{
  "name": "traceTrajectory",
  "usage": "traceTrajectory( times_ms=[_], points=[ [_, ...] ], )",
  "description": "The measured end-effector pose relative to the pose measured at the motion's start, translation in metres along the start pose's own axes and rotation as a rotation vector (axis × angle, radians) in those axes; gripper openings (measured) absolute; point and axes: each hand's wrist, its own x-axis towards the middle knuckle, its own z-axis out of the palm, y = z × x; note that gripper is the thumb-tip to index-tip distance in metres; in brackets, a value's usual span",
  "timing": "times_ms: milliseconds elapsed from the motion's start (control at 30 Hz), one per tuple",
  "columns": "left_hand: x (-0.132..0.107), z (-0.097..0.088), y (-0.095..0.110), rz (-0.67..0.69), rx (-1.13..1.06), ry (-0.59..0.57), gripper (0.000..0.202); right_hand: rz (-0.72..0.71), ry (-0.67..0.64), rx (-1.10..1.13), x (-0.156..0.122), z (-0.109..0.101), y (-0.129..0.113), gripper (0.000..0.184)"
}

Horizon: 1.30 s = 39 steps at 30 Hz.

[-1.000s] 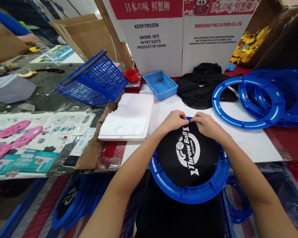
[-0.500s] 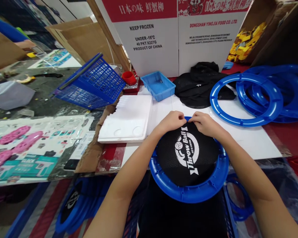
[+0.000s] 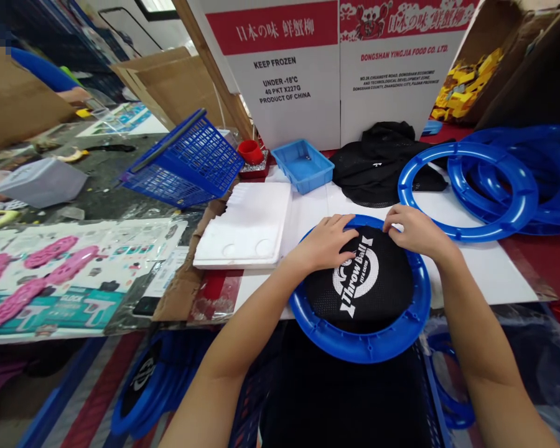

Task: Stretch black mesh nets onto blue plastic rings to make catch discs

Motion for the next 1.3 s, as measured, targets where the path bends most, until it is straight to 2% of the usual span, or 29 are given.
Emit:
traceTrajectory(
  times_ms=[100,167,267,400,533,600,733,833,933,1067,1200,1300],
  points=[
    [0.000,0.006,0.003,-0.054,0.018,-0.017,0.063,-0.131,0.040,0.021,0.002,0.005,-0.009,0.023],
    [-0.001,0.007,-0.001,-0.093,-0.034,-0.058,0.071,-0.203,-0.014,0.041,0.003,0.017,-0.014,0.022],
    [-0.002,0.005,-0.012,-0.113,-0.167,-0.135,0.058,-0.210,-0.134,0.051,0.003,0.033,-0.013,0.032],
    [-0.003,-0.009,-0.032,-0.161,-0.353,-0.202,0.034,-0.156,-0.183,0.108,0.003,0.035,-0.007,0.020],
    [-0.006,-0.021,-0.052,-0.159,-0.523,-0.116,0.020,-0.097,-0.158,0.195,0.007,0.023,-0.006,0.009],
    [-0.005,-0.022,-0.058,-0.185,-0.597,-0.057,0.019,-0.051,-0.116,0.245,0.010,0.020,-0.005,0.011],
    [-0.001,-0.013,-0.061,-0.304,-0.641,0.066,0.016,0.026,-0.055,0.364,0.013,0.023,-0.001,0.017],
    [0.003,-0.005,-0.060,-0.331,-0.644,0.123,0.014,0.055,-0.060,0.409,0.016,0.026,0.006,0.021],
    [0.004,-0.003,-0.061,-0.328,-0.643,0.125,0.014,0.095,-0.087,0.455,0.017,0.028,0.012,0.026],
    [0.000,-0.009,-0.062,-0.322,-0.610,0.065,0.016,0.144,-0.141,0.537,0.019,0.025,0.016,0.032],
    [-0.003,-0.014,-0.063,-0.346,-0.574,0.040,0.015,0.163,-0.182,0.505,0.020,0.022,0.015,0.033],
    [-0.002,-0.015,-0.066,-0.325,-0.542,0.026,0.015,0.167,-0.167,0.472,0.020,0.023,0.013,0.031]
  ],
)
